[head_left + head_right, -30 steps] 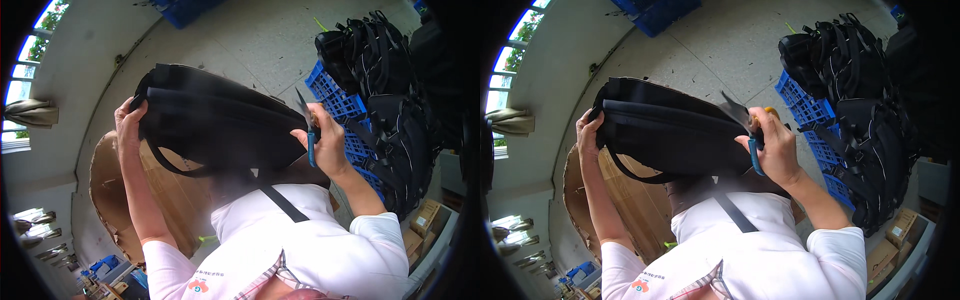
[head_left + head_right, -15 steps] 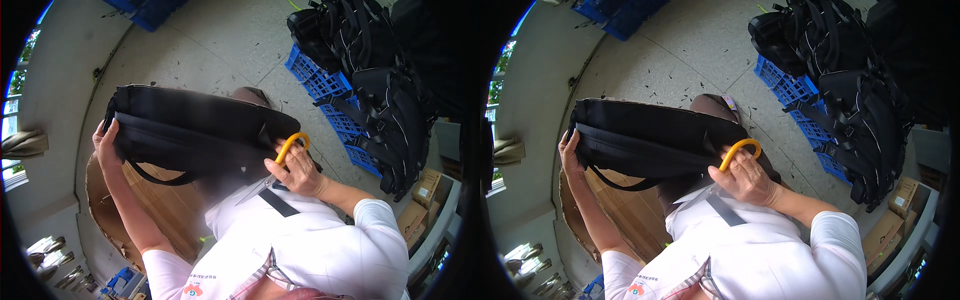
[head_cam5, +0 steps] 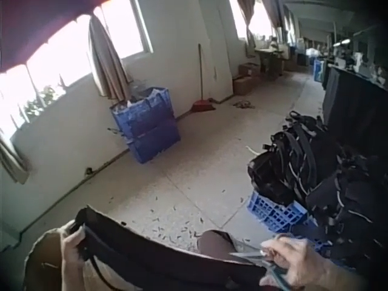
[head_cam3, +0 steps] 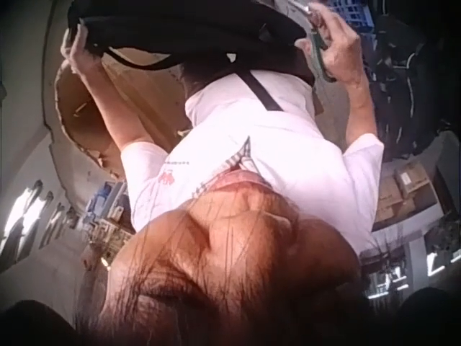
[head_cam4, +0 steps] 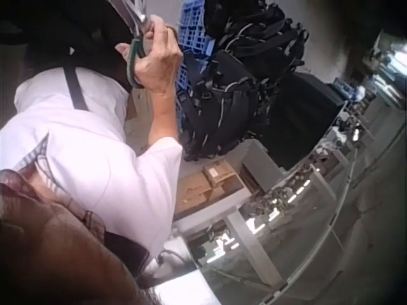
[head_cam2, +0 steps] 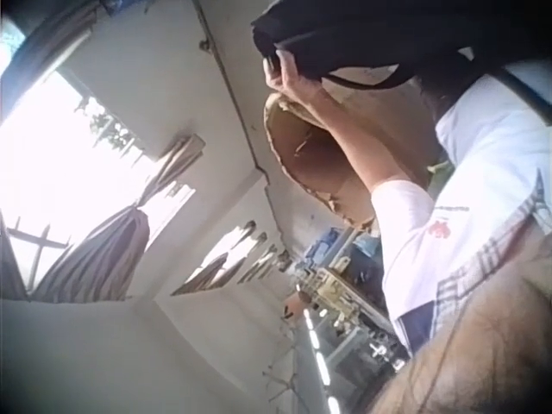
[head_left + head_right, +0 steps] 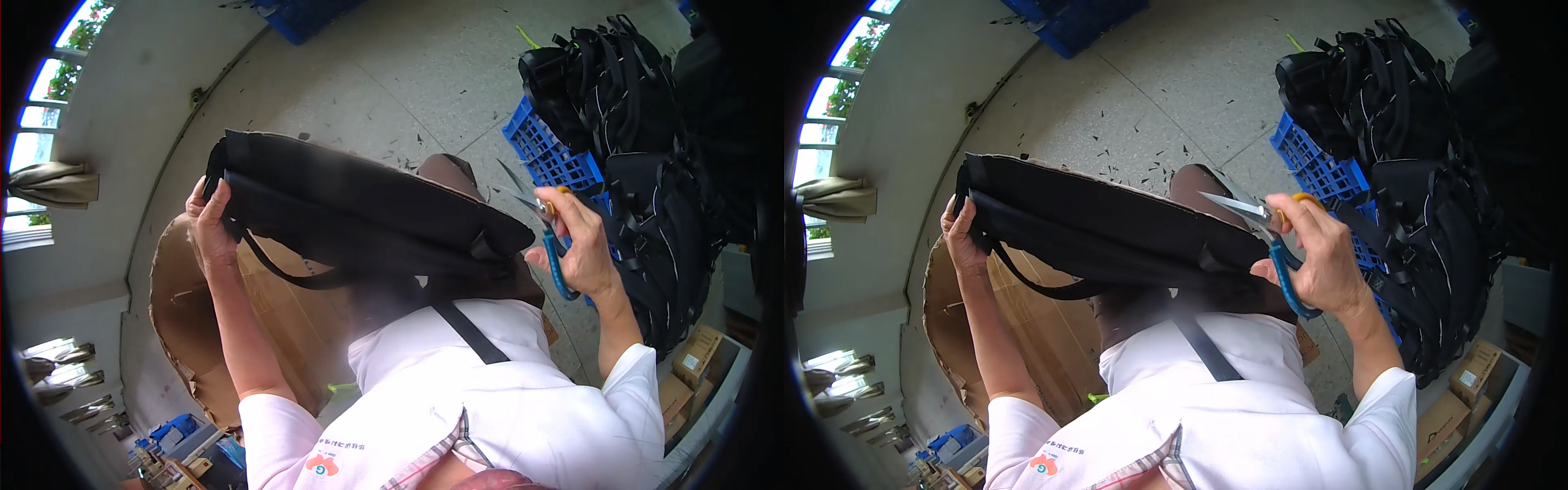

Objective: Trimming the excess material or edges from black bags using scissors.

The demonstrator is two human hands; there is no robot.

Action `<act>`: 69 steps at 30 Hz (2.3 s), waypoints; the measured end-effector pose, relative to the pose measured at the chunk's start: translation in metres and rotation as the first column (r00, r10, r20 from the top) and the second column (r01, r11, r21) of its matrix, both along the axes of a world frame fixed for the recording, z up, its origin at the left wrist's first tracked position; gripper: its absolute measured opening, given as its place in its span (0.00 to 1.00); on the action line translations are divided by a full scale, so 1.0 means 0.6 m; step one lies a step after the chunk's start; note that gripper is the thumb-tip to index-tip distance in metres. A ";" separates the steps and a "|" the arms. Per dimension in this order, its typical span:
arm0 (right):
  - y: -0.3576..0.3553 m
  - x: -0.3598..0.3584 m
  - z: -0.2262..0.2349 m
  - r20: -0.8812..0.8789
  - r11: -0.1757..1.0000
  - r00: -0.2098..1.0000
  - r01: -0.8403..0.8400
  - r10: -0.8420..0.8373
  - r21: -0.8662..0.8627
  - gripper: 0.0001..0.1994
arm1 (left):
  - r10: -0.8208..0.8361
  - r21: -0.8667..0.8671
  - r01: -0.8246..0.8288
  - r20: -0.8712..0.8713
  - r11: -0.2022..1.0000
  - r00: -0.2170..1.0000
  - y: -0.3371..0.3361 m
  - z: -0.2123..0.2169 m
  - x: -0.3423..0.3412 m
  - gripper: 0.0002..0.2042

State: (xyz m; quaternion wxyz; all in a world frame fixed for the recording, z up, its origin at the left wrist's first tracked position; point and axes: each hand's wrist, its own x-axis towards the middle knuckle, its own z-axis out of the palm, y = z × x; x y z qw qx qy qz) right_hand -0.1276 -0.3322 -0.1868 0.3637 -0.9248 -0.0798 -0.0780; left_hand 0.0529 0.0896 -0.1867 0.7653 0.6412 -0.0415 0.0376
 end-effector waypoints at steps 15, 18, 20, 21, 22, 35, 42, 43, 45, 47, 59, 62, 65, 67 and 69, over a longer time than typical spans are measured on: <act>0.062 0.110 0.040 -0.041 0.927 0.952 -0.305 0.303 -0.220 0.34 | -0.020 -0.018 0.019 -0.030 1.000 0.999 -0.007 0.015 -0.037 0.08; 0.068 0.115 0.039 -0.029 0.918 0.946 -0.319 0.322 -0.235 0.30 | -0.008 -0.013 0.007 -0.051 1.000 0.999 -0.004 0.013 -0.040 0.10; 0.071 0.118 0.037 -0.026 0.915 0.943 -0.328 0.331 -0.236 0.28 | 0.011 -0.010 -0.012 -0.058 1.000 0.998 -0.004 0.012 -0.040 0.10; 0.073 0.119 0.035 -0.001 0.912 0.940 -0.331 0.341 -0.240 0.27 | 0.009 -0.016 -0.010 -0.068 1.000 0.998 -0.004 0.012 -0.039 0.10; 0.075 0.119 0.034 0.023 0.910 0.937 -0.334 0.350 -0.245 0.26 | 0.005 -0.023 -0.007 -0.077 1.000 0.997 -0.004 0.012 -0.039 0.11; 0.098 0.142 0.031 0.019 0.910 0.923 -0.374 0.383 -0.181 0.29 | -0.019 -0.080 0.012 -0.084 0.997 0.996 -0.008 0.006 -0.046 0.11; 0.106 0.137 0.029 0.006 0.908 0.923 -0.378 0.385 -0.180 0.26 | -0.020 -0.068 0.015 -0.085 0.998 0.996 -0.002 -0.002 -0.048 0.12; 0.107 0.138 0.030 -0.012 0.910 0.925 -0.377 0.381 -0.171 0.26 | -0.021 -0.058 0.016 -0.086 0.998 0.996 -0.001 -0.002 -0.048 0.12; 0.109 0.141 0.032 0.045 0.914 0.928 -0.355 0.370 -0.194 0.26 | -0.023 -0.065 0.017 -0.090 0.998 0.996 -0.001 -0.003 -0.048 0.12; 0.115 0.145 0.034 0.101 0.919 0.928 -0.332 0.358 -0.212 0.26 | -0.025 -0.069 0.018 -0.096 0.997 0.995 -0.002 -0.001 -0.049 0.13; 0.120 0.153 0.031 0.101 0.912 0.919 -0.355 0.380 -0.208 0.27 | -0.023 -0.040 0.019 -0.097 0.999 0.995 -0.002 -0.001 -0.056 0.14; 0.130 0.159 0.046 0.118 0.898 0.919 -0.329 0.376 -0.293 0.29 | -0.033 -0.049 0.029 -0.082 0.998 0.996 -0.012 0.006 -0.059 0.14; 0.136 0.169 0.049 0.045 0.891 0.927 -0.343 0.372 -0.298 0.29 | -0.006 -0.051 0.003 -0.068 0.999 0.998 -0.014 0.009 -0.061 0.13; 0.138 0.169 0.040 0.069 0.888 0.924 -0.338 0.376 -0.311 0.28 | -0.003 -0.031 0.001 -0.082 1.000 0.997 -0.008 0.004 -0.061 0.13; 0.139 0.166 0.029 0.091 0.885 0.921 -0.332 0.379 -0.327 0.27 | -0.005 -0.042 0.001 -0.083 0.999 0.997 -0.006 0.000 -0.063 0.13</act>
